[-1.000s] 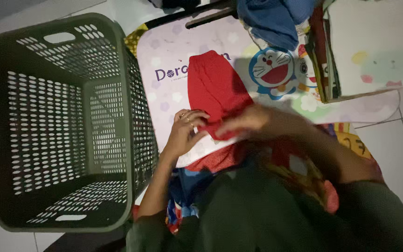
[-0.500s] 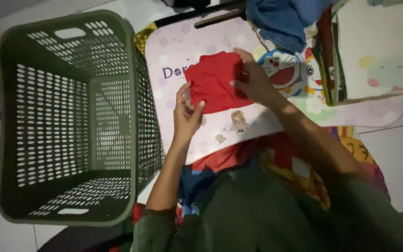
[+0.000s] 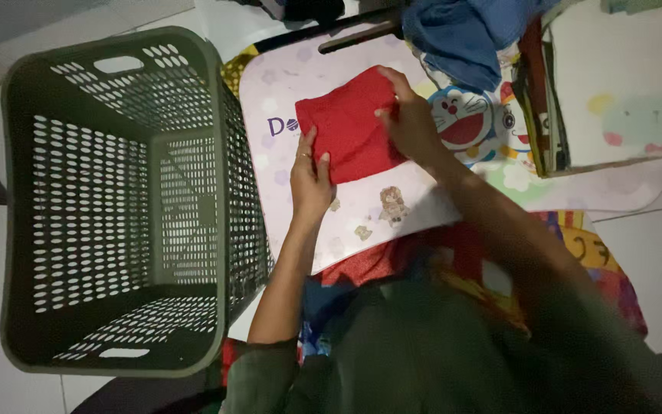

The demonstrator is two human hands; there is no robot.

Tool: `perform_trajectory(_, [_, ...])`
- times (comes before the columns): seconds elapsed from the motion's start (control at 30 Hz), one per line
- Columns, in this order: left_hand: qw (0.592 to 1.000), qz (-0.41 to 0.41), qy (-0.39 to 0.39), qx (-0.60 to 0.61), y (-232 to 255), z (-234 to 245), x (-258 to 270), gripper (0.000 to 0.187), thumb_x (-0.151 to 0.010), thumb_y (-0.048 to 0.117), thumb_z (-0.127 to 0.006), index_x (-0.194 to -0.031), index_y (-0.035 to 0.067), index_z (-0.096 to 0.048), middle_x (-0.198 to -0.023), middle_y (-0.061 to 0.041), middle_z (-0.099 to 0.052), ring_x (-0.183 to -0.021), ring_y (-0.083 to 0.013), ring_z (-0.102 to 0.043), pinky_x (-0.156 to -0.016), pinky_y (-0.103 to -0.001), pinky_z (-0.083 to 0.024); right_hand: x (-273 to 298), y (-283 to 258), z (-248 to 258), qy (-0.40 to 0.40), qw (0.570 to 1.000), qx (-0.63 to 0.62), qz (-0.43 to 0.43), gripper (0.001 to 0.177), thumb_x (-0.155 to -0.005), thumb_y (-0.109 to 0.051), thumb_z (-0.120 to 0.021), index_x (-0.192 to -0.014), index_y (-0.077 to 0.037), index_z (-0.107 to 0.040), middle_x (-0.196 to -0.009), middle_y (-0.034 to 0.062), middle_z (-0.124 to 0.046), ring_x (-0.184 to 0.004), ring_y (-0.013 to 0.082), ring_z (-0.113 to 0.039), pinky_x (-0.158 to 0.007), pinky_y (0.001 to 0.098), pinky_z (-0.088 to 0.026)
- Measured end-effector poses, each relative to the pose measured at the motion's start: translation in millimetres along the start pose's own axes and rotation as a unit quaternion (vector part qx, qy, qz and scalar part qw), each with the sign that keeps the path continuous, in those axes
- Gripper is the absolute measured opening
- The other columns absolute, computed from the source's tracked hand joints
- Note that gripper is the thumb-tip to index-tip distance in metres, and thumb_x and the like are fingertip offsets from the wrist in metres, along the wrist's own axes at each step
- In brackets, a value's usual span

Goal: The person folds several clean garments on a Doraemon-themed ironing board. They fold a white t-shirt, a red t-shirt, a pair of blue jeans, and a light blue t-shirt, placing each folded item into a green laundry basket.

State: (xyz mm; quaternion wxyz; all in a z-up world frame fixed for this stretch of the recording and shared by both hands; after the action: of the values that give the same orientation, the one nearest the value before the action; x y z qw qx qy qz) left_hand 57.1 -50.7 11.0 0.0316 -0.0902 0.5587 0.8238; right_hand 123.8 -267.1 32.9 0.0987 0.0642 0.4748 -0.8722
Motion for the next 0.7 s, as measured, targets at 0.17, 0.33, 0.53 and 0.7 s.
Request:
perform_trajectory(0.17, [0.995, -0.008, 0.017, -0.096, -2.7, -8.2, 2.2, 0.059, -0.102, 0.009, -0.058, -0.155, -0.002, -0.037, -0.161, -0.03, -0.038, -0.148, -0.042, -0.042, -0.121, -0.041, -0.037, 7.4, -12.1, -4.9, 0.036, 0.966, 0.192, 0.168, 0.073, -0.104, -0.027, -0.074, -0.162, -0.003, -0.037, -0.16, 0.0257, -0.044, -0.145, 0.0418, -0.047, -0.119, 0.053, -0.038])
perform_trajectory(0.33, [0.98, -0.029, 0.031, -0.195, 3.0, -14.0, 2.4, 0.061, -0.102, 0.01, -0.058, -0.157, -0.004, -0.033, -0.16, -0.032, -0.036, -0.143, -0.0439, -0.046, -0.114, -0.042, -0.043, 17.5, -23.7, -26.4, -0.076, 0.935, 0.222, 0.266, 0.088, -0.096, -0.048, -0.07, -0.161, 0.0, -0.033, -0.168, 0.0228, -0.028, -0.156, 0.0409, -0.025, -0.126, 0.0546, -0.019])
perform_trajectory(0.53, [0.965, 0.028, 0.028, -0.259, 14.7, -10.2, 4.6, 0.06, -0.1, 0.005, -0.054, -0.156, -0.002, -0.036, -0.162, -0.029, -0.036, -0.119, -0.0406, -0.065, -0.086, -0.041, -0.058, 21.6, -16.1, -32.8, -0.122, 0.934, 0.253, 0.222, 0.093, -0.093, -0.055, -0.067, -0.161, -0.001, -0.032, -0.169, 0.0168, -0.026, -0.157, 0.0343, -0.021, -0.127, 0.0546, -0.016])
perform_trajectory(0.7, [0.956, -0.013, 0.05, -0.287, 30.1, -4.9, 5.0, 0.068, -0.095, 0.005, -0.058, -0.155, -0.009, -0.03, -0.164, -0.033, -0.019, -0.127, -0.0441, -0.059, -0.084, -0.043, -0.057, 20.9, -9.4, -22.0, -0.079, 0.945, 0.246, 0.198, 0.09, -0.097, -0.051, -0.067, -0.158, 0.005, -0.033, -0.166, 0.0246, -0.028, -0.154, 0.0434, -0.023, -0.123, 0.0574, -0.018])
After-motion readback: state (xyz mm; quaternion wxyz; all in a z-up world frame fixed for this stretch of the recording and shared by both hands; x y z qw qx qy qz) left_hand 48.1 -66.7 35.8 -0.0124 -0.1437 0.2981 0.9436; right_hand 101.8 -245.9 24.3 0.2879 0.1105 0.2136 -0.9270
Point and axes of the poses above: each hand's wrist, its own x-axis away from the middle knuckle, its own z-axis out of the back of the hand, y = z × x, the point moved 2 cm from there along -x, towards the middle knuckle
